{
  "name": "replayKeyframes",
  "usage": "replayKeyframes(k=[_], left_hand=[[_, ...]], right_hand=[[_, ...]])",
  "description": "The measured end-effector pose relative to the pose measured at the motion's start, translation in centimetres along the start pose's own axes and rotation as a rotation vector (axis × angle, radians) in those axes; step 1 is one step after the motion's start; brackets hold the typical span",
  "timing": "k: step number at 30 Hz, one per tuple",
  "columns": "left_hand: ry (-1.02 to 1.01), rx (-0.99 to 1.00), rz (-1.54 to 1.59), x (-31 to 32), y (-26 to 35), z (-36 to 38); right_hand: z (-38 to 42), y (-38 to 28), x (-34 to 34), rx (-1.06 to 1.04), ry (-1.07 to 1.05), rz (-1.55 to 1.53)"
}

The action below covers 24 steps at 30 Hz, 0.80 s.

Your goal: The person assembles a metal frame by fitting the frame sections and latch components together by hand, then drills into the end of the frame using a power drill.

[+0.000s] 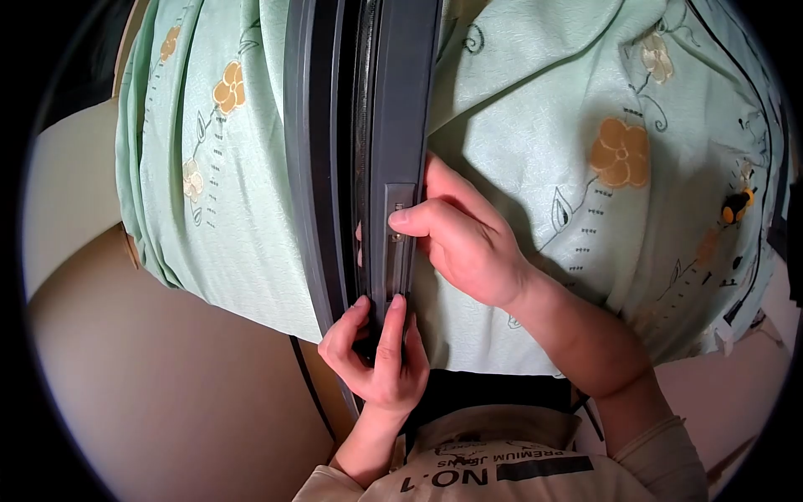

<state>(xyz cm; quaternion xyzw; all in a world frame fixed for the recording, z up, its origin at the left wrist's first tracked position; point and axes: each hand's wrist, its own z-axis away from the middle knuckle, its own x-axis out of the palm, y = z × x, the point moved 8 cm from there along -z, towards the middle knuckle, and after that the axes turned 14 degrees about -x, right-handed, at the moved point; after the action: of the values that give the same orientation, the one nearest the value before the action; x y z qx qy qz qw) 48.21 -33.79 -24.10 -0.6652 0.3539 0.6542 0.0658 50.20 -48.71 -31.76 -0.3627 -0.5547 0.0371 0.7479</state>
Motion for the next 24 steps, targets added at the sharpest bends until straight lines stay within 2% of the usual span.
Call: replayKeyframes(k=[6, 12, 14, 24], left_hand=[[0.001, -0.003, 0.01, -0.02, 0.02, 0.0], [-0.011, -0.026, 0.038, -0.14, -0.15, -0.17], [-0.014, -0.028, 0.041, -0.14, -0.18, -0.18], [0.0, -0.004, 0.024, 0.02, -0.09, 0.09]], right_hand=[[-0.15, -0.26, 0.19, -0.036, -0.028, 0.036], [-0.1, 0.72, -0.38, 0.087, 0.005, -0.064], [-0.22, 0.31, -0.2, 0.023, -0.041, -0.012], [0.0, -0.03, 0.12, -0.04, -0.005, 0.046]])
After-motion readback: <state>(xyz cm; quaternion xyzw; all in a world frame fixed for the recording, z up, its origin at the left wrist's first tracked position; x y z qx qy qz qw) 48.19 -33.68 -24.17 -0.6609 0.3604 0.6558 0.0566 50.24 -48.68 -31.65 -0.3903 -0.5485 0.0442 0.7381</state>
